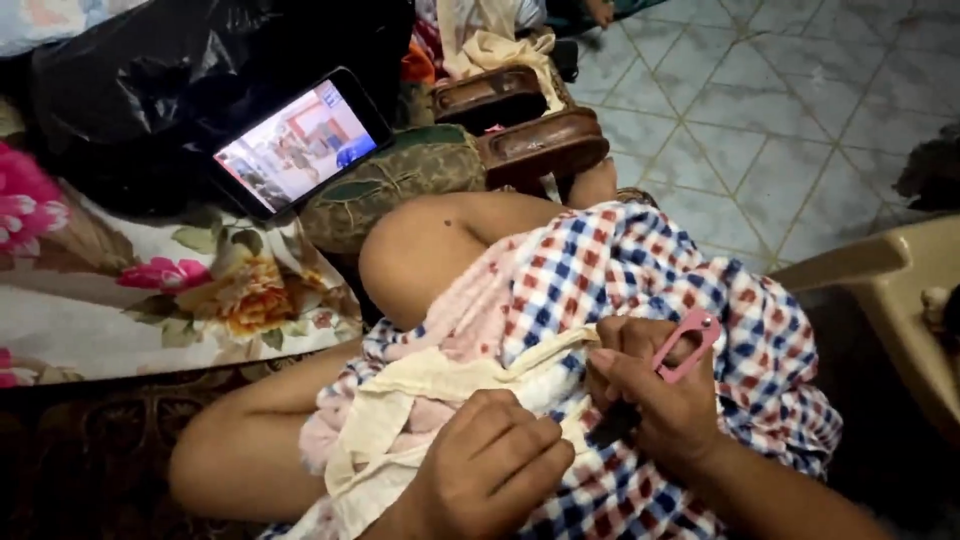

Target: A person sits on the floor hand-sewing a white fabric item, using a small pink tool to assist, while a tablet plays a video nearby.

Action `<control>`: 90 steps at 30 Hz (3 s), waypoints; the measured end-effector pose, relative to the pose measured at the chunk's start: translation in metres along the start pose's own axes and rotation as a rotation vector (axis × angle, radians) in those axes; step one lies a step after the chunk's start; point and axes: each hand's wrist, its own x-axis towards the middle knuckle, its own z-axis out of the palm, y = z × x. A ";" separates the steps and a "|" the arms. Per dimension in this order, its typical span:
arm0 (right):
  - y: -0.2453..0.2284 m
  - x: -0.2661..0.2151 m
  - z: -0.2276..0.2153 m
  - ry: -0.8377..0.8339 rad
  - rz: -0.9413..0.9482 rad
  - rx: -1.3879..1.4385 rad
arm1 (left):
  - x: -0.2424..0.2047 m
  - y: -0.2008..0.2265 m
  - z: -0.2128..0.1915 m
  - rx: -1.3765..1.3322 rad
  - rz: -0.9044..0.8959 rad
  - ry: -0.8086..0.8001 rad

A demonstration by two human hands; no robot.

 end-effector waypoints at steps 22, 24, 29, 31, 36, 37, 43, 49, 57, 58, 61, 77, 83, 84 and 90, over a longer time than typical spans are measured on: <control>0.002 0.004 -0.001 0.009 -0.039 0.010 | 0.002 0.001 -0.001 -0.152 -0.216 0.094; -0.003 0.005 0.000 0.000 -0.038 0.076 | 0.004 0.001 -0.004 -0.168 -0.273 0.050; -0.037 0.012 0.021 0.081 0.220 0.559 | 0.010 0.005 -0.012 -0.227 -0.197 -0.097; -0.046 0.006 0.039 0.021 0.216 0.600 | 0.010 0.004 -0.012 -0.228 -0.200 -0.067; -0.019 -0.003 0.046 0.018 0.115 0.580 | 0.005 0.004 -0.009 -0.218 -0.274 -0.081; -0.008 -0.001 0.040 0.071 0.043 0.499 | 0.002 0.003 -0.008 -0.211 -0.280 -0.061; 0.011 0.001 0.027 0.180 0.035 0.169 | -0.004 0.001 -0.004 -0.159 -0.266 -0.011; 0.010 0.001 0.029 0.139 -0.057 -0.037 | -0.002 -0.001 -0.003 -0.117 -0.223 0.024; 0.007 0.007 0.029 0.134 -0.040 -0.151 | -0.003 0.000 -0.003 -0.107 -0.199 0.041; 0.008 0.007 0.028 0.116 -0.037 -0.154 | -0.004 0.000 -0.003 -0.105 -0.203 0.040; 0.007 0.007 0.029 0.099 -0.043 -0.184 | -0.003 0.001 -0.002 -0.100 -0.210 0.041; 0.012 0.007 0.026 0.127 -0.050 -0.073 | -0.006 -0.001 0.000 -0.122 -0.228 0.071; 0.012 0.007 0.027 0.112 -0.060 -0.090 | -0.004 0.000 -0.001 -0.125 -0.237 0.074; 0.012 0.007 0.027 0.112 -0.060 -0.090 | -0.005 0.000 -0.001 -0.125 -0.237 0.075; 0.010 0.007 0.028 0.060 -0.034 -0.176 | -0.007 0.000 -0.001 -0.120 -0.221 0.082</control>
